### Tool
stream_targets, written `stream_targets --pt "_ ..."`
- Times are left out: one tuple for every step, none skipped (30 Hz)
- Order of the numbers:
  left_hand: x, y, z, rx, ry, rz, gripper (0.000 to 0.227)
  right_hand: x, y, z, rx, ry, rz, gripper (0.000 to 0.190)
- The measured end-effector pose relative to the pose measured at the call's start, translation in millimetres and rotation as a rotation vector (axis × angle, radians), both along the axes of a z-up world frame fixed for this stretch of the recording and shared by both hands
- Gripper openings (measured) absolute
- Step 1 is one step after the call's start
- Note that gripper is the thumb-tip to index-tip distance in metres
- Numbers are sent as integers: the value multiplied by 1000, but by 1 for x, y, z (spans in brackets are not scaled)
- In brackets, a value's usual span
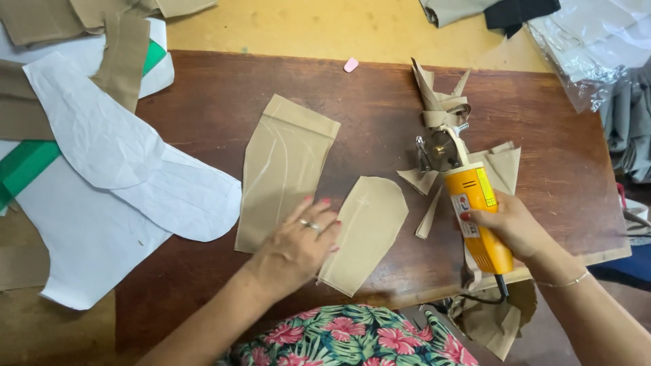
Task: The person traces a white paper pattern onto a piece of beige fabric using a pink marker. They then use a yellow electric rotary cutter to cut the fabric along the traced lines. The person repeats this process for multiple fabric pieces, using a ruler to mark straight lines before cutting.
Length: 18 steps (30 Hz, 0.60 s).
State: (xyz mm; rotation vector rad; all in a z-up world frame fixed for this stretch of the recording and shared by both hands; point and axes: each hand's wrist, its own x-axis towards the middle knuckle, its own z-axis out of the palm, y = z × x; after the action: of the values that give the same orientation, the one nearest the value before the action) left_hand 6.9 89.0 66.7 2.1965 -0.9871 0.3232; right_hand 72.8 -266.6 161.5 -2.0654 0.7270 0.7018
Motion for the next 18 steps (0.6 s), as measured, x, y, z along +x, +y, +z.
stream_targets --pt "-2 13 0 5 -2 -9 39 -8 -1 3 5 -2 -9 40" --pt "-4 27 1 68 -124 27 20 -17 -3 5 52 -38 -53 42" --pt "-7 41 1 130 -246 64 5 -25 -3 8 99 -73 -96 44" --pt "-10 47 1 135 -248 56 5 -33 0 13 105 -75 -104 44" --pt "-14 53 0 159 -287 67 5 -43 4 18 142 -129 -138 45" --pt "-19 58 0 182 -327 78 8 -52 7 23 178 -183 -174 47" --pt "-23 61 -8 187 -327 71 8 -57 5 24 183 -183 -180 47" --pt "-27 65 -16 225 -331 53 15 -63 2 25 186 -186 -149 45" --pt "-30 70 -24 266 -337 35 31 -67 1 25 193 -192 -116 44" --pt "-33 68 -25 274 -339 28 31 -78 0 21 201 -194 -122 44" --pt "-34 67 -25 242 -334 44 19 -84 0 17 243 -213 -174 45" --pt "-34 66 -25 210 -328 59 17 -91 0 14 286 -231 -227 45" --pt "-33 63 -28 217 -335 55 17 -94 3 13 293 -236 -230 45" --pt "-31 59 -33 205 -349 82 16 -97 5 11 248 -200 -242 46" --pt "-30 52 -38 184 -359 101 15 -105 5 12 193 -163 -263 47" --pt "-21 51 -38 181 -363 90 15 -104 8 7 192 -167 -275 47" --pt "-15 45 -38 183 -370 109 13 -110 9 6 231 -149 -275 50" --pt "-8 38 -39 186 -378 128 11 -116 8 5 269 -132 -275 54"
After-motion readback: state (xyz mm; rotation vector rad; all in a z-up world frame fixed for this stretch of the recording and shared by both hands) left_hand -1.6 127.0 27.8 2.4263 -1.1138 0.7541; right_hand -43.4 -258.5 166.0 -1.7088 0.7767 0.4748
